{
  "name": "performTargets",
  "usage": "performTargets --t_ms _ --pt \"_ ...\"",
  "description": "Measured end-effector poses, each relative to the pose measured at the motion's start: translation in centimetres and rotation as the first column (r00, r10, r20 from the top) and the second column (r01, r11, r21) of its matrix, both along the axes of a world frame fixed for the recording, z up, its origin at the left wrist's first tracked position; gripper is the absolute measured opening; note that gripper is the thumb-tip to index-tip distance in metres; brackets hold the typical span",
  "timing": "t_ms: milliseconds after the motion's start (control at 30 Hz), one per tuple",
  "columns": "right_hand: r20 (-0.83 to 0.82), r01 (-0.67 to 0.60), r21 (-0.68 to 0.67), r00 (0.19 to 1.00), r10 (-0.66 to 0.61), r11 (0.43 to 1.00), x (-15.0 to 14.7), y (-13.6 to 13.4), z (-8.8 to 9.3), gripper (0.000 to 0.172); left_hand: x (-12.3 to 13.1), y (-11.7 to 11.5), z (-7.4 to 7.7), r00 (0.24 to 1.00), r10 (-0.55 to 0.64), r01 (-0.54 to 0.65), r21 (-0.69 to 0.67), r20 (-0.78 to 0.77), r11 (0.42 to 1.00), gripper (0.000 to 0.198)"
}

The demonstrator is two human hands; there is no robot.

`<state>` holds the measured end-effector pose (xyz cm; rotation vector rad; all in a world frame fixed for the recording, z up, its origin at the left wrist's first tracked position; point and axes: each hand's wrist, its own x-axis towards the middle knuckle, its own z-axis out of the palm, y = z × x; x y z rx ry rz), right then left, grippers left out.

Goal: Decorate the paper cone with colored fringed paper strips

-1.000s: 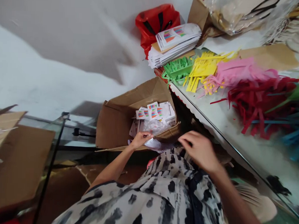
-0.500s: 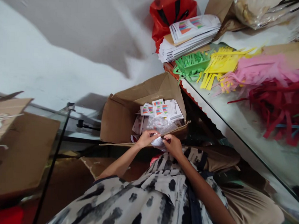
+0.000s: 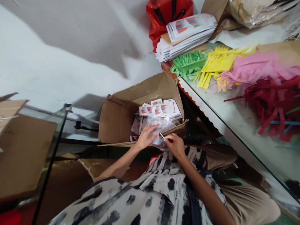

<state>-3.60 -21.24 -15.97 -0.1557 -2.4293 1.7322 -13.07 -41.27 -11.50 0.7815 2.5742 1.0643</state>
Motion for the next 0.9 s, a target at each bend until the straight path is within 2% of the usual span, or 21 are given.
performTargets --t_ms 133,300,500,633,667,733,800,867,900 --pt "-0.05 0.001 -0.064 0.999 -0.004 0.998 0.4 1.5 1.9 0.02 0.4 1.1 1.4 0.982 -0.161 0.158 -0.036 -0.103 0.987 0.038" --pt "-0.087 -0.003 -0.131 0.996 -0.008 0.991 0.6 3.6 3.9 0.019 0.2 3.0 1.9 0.95 -0.221 0.219 -0.034 -0.221 0.975 0.024" --pt "-0.069 0.037 -0.216 0.996 -0.053 0.976 0.7 4.8 4.1 0.02 -0.8 4.0 2.9 0.932 -0.231 0.236 -0.016 -0.281 0.972 0.027" --pt "-0.026 0.065 -0.324 0.997 -0.078 0.944 0.8 5.3 4.1 0.029 -0.9 3.6 4.2 0.924 -0.302 0.305 -0.026 -0.232 0.952 0.018" --pt "-0.023 0.062 -0.354 0.997 -0.075 0.933 0.8 5.5 4.4 0.03 -0.9 3.7 4.7 0.925 -0.313 0.316 -0.02 -0.216 0.949 0.022" --pt "-0.028 0.046 -0.402 0.998 -0.063 0.914 1.1 6.0 5.8 0.031 -0.7 4.6 5.6 0.93 -0.314 0.321 0.01 -0.189 0.947 0.044" --pt "-0.043 0.025 -0.434 0.998 -0.049 0.901 1.9 6.9 8.2 0.031 -0.4 6.7 6.5 0.93 -0.342 0.353 0.073 -0.136 0.933 0.063" --pt "-0.061 0.022 -0.446 0.997 -0.055 0.895 3.7 8.2 11.3 0.031 0.2 9.8 7.1 0.895 -0.446 0.439 0.167 0.005 0.883 0.07" --pt "-0.066 0.039 -0.447 0.995 -0.076 0.894 5.1 9.1 12.9 0.031 0.5 11.5 7.3 0.85 -0.516 0.488 0.214 0.105 0.846 0.062"
